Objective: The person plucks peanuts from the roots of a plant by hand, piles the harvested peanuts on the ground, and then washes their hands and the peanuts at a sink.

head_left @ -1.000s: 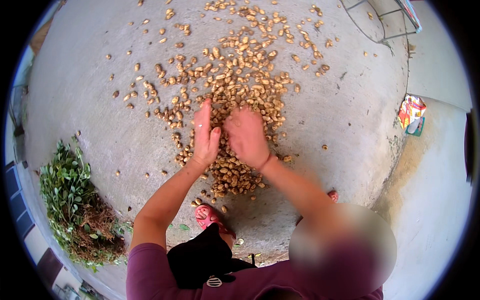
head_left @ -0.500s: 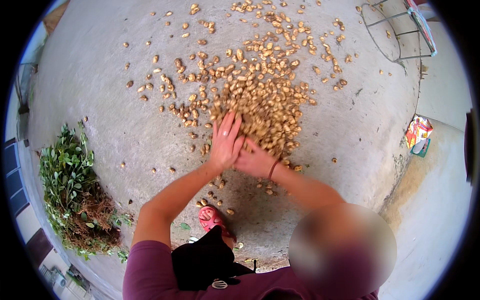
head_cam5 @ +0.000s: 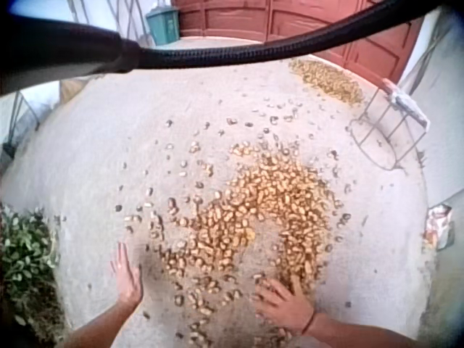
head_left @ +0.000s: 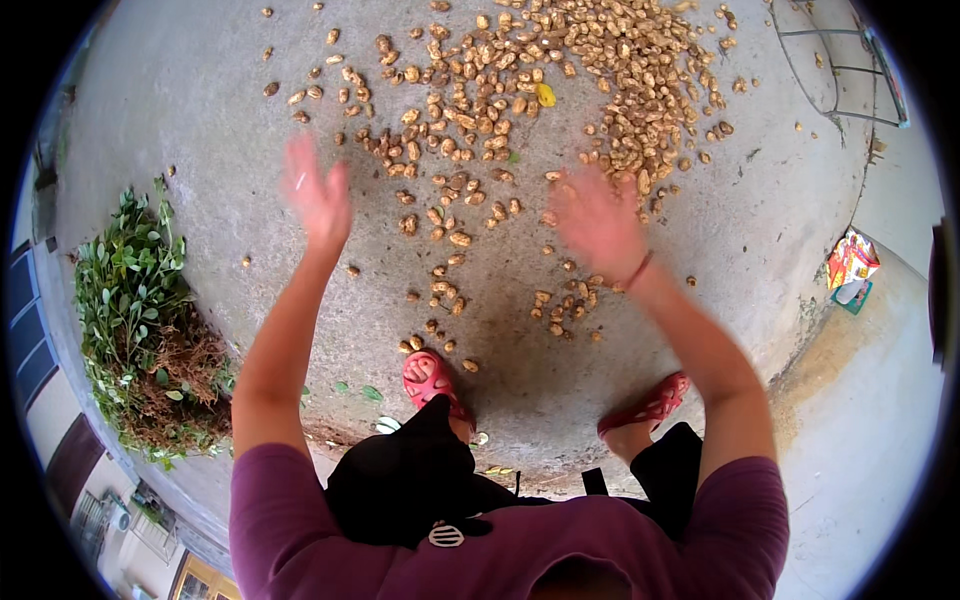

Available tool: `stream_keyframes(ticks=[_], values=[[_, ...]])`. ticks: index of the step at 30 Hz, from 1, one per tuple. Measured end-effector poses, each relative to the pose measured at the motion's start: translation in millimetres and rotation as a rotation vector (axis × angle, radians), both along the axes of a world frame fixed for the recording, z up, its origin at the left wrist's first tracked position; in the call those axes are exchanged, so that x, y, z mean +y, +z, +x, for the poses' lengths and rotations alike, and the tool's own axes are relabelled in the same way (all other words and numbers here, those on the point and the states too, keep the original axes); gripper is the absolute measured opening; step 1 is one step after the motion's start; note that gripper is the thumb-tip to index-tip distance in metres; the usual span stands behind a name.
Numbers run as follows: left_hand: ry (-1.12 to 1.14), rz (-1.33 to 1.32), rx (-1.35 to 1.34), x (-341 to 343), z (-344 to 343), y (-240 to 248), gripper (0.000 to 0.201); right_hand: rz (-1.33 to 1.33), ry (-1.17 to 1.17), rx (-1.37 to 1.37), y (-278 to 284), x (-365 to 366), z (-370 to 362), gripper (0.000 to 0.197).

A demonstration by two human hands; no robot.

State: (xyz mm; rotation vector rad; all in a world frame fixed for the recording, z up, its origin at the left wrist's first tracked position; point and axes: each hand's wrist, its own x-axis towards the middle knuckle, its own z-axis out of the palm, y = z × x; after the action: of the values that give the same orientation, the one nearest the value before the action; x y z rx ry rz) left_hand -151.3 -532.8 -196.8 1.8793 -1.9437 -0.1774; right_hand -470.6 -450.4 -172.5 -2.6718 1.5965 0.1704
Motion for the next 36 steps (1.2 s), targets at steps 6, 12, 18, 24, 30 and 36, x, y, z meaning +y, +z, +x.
stream_keyframes(ticks=[6, 12, 18, 24, 30, 36], values=[[0.644, 0.288, -0.13, 144, 75, -78, 0.053, 0.347, 0.464, -0.251, -41, 153, 5, 0.041], [0.149, 0.151, 0.322, 89, -31, -38, 0.052, -0.274, 0.074, 0.079, -29, 3, -48, 0.028], [-0.077, 0.208, 0.463, 101, -28, 0, 0.054, 0.196, 0.071, -0.103, -27, 92, 58, 0.031], [-0.067, 1.05, -0.122, 215, 38, -2, 0.041, 0.352, 0.535, -0.567, -59, 176, 121, 0.023], [-0.002, 0.756, 0.568, 182, -37, -21, 0.023, 0.156, 0.486, -0.416, -69, 90, 124, 0.019], [0.211, 0.171, 0.48, 147, 21, -27, 0.04, -0.005, 0.3, -0.486, -61, 96, 139, 0.027]])
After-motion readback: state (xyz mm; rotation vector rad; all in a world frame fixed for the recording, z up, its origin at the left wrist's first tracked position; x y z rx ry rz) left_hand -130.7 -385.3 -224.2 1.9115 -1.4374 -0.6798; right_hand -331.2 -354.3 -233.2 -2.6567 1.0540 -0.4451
